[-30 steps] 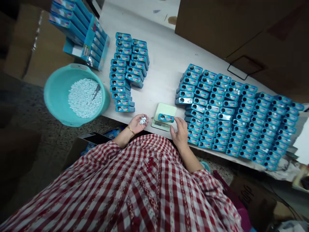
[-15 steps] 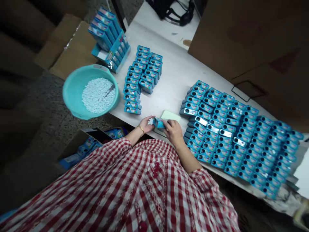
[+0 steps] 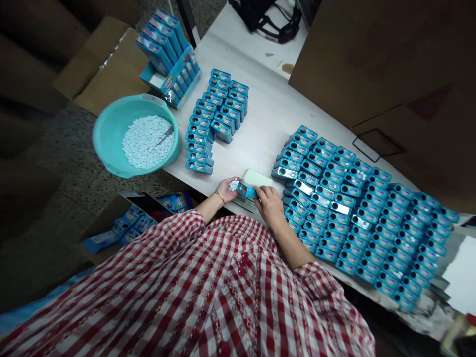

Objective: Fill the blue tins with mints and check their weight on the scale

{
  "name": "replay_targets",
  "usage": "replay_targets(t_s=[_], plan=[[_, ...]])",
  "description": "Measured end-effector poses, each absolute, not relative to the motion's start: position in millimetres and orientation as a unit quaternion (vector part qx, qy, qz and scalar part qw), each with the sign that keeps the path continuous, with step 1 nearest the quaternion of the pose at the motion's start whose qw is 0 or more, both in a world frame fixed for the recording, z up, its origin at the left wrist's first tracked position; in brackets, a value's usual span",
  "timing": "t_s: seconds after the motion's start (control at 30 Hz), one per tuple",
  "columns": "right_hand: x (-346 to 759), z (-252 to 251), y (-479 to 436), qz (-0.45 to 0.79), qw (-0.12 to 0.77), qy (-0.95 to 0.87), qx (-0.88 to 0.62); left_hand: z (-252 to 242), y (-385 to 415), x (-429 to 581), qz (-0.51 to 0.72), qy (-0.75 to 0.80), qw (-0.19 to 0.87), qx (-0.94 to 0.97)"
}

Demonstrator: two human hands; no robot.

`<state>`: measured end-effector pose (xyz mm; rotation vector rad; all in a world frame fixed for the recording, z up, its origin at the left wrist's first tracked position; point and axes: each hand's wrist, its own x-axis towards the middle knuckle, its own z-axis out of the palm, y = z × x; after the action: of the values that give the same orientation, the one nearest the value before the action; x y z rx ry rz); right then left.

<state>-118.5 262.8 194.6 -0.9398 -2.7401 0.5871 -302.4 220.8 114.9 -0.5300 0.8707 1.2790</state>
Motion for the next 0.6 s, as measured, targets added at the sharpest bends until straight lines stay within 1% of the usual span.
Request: replay_targets(t_s=[0.13,0.27,0.43,0.6], plan=[[-101.1,159.0,258.9,0.362,0.199,-0.820,-0.396,110.7,215.3,-312.7,0.572,0.396,0.680,-0.230],[-102.8,119.9,258.5,0.492,0.264,-0.688,-0.464,115.7,200.6,-326.4,0.578,0.418,0.665,-0.223],[-115.4,100.3,257.8,0.553,0.277,-0.611,-0.495,129.0,180.3,-334.6,0.574,0.437,0.652,-0.231],[-101.1,113.0,252.6,0.582,0.265,-0.619,-0.456,133.6,166.6,-337.5,0.577,0.435,0.647,-0.244]])
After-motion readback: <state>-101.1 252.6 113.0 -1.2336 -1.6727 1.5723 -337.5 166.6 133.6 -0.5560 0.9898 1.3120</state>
